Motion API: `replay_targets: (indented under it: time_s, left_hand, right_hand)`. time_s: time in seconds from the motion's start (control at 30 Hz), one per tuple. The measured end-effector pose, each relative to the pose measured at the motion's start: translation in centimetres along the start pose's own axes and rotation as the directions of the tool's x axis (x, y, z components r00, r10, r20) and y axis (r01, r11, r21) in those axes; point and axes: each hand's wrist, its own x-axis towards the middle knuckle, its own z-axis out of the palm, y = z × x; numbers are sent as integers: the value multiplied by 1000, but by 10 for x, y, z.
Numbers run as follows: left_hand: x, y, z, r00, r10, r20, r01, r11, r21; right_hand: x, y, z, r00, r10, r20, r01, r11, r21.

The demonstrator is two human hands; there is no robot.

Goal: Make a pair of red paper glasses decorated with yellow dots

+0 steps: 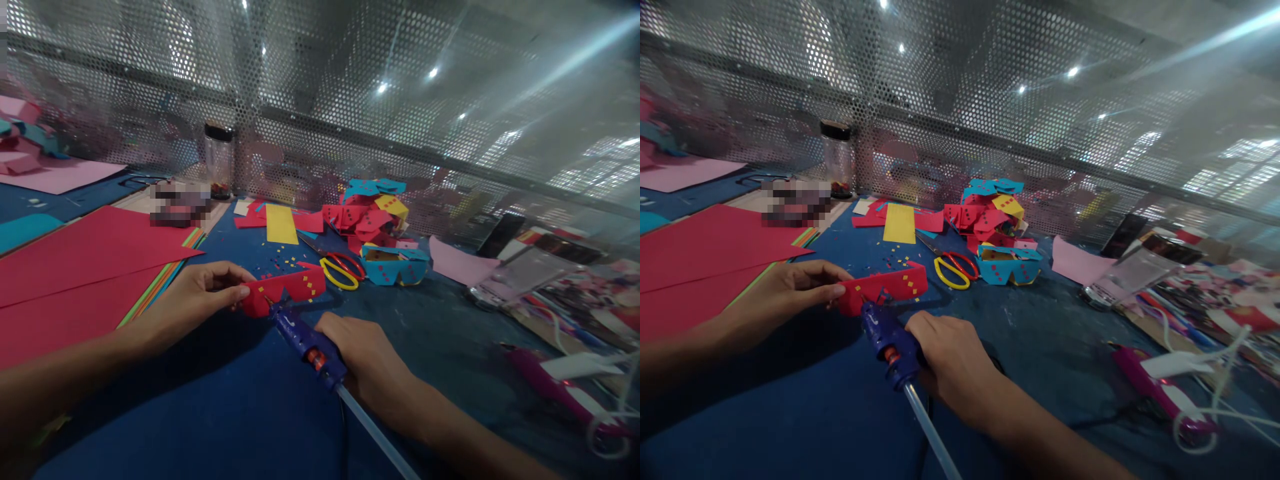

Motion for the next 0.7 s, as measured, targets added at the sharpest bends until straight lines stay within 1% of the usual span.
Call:
replay_targets:
  time_s: [0.3, 0.53, 0.7]
  left_hand:
    - [-1, -1, -1, 1000, -8, 0, 8, 1000, -18]
    - [0, -4, -2, 1000, -11, 6, 11, 1000, -20]
    - [1, -6, -3, 1000, -13, 2, 14, 1000, -21]
  right_hand:
    - [0, 2, 1, 1000, -9, -14, 9, 1000, 5]
    - [-1, 6, 6, 998, -21, -59, 26, 997, 74]
    - [-3, 12, 10, 994, 28, -102, -18, 995, 99]
